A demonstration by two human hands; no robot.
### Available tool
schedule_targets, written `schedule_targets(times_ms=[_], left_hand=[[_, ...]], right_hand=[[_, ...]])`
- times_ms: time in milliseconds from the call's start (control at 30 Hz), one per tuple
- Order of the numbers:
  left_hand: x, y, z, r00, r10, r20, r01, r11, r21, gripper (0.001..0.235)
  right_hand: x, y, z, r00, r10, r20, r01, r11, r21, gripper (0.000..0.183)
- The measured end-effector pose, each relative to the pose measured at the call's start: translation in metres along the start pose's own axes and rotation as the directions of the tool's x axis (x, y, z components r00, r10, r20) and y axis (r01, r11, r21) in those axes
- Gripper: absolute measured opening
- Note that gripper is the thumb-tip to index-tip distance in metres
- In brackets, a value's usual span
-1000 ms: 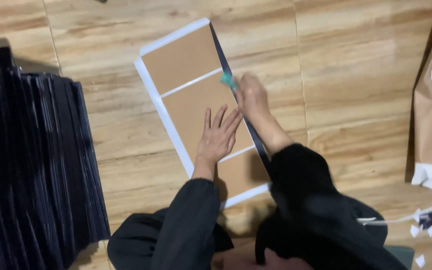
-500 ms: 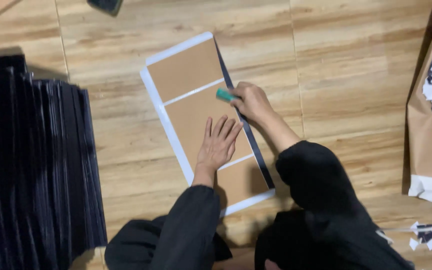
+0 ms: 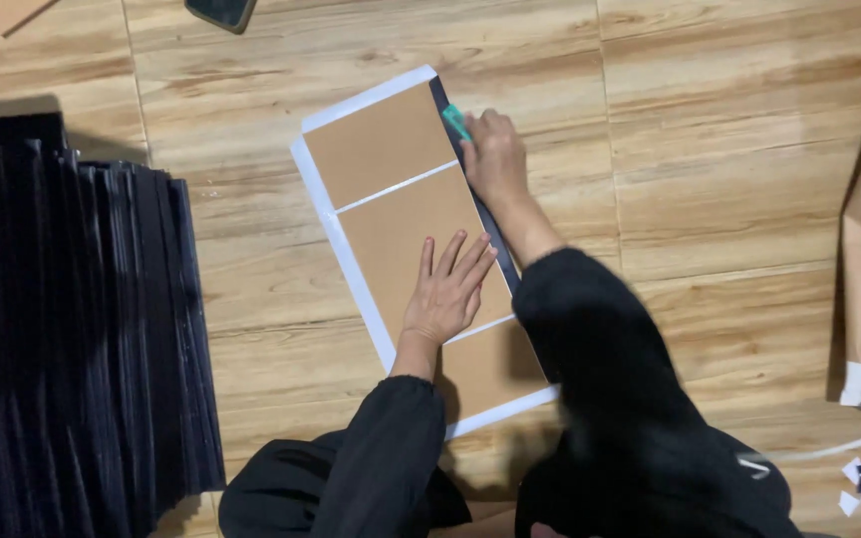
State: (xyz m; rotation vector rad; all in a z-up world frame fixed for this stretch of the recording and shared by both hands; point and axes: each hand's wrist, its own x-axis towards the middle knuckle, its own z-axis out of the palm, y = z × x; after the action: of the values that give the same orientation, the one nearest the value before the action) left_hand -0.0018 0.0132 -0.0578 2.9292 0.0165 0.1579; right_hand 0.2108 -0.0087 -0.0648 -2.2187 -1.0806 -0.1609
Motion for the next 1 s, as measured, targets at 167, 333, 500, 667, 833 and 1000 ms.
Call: schedule_targets(times_ms=[167, 333, 500, 667, 833, 1000], left_hand=[[0.004, -0.001, -0.005, 1.0, 0.007, -0.002, -0.007, 1.0, 0.018, 0.052], [0.005, -0.002, -0.02, 0.996, 0.084, -0.032, -0.079, 0.989, 0.128, 0.056], [0.006, -0.002, -0.022, 0.995, 0.074, -0.069, -0.066, 0.992, 0.111, 0.05], [0.002, -0.003, -0.022, 0.997, 0.071, -0.035, -0.067, 0.99, 0.121, 0.054], [0.004, -0.004, -0.024, 0.997, 0.074, -0.03, -0.069, 0.987, 0.147, 0.053], [0.002, -0.004, -0.021, 0.997, 0.079, -0.01, -0.076, 0.985, 0.156, 0.053]], right_hand=[[0.007, -0.001, 0.001, 0.983, -0.159, 0.095, 0.168, 0.98, -0.103, 0.021], [0.024, 0.014, 0.024, 0.996, -0.026, -0.087, 0.023, 0.999, -0.035, 0.026], [0.02, -0.007, 0.044, 0.994, 0.034, 0.103, -0.049, 0.988, 0.145, 0.02], [0.04, 0.009, 0.031, 0.986, 0.081, -0.144, -0.056, 0.985, 0.165, 0.026], [0.057, 0.009, 0.027, 0.955, 0.059, 0.29, -0.103, 0.985, 0.138, 0.029], [0.05, 0.004, 0.02, 0.993, -0.093, 0.072, 0.092, 0.995, 0.025, 0.017]])
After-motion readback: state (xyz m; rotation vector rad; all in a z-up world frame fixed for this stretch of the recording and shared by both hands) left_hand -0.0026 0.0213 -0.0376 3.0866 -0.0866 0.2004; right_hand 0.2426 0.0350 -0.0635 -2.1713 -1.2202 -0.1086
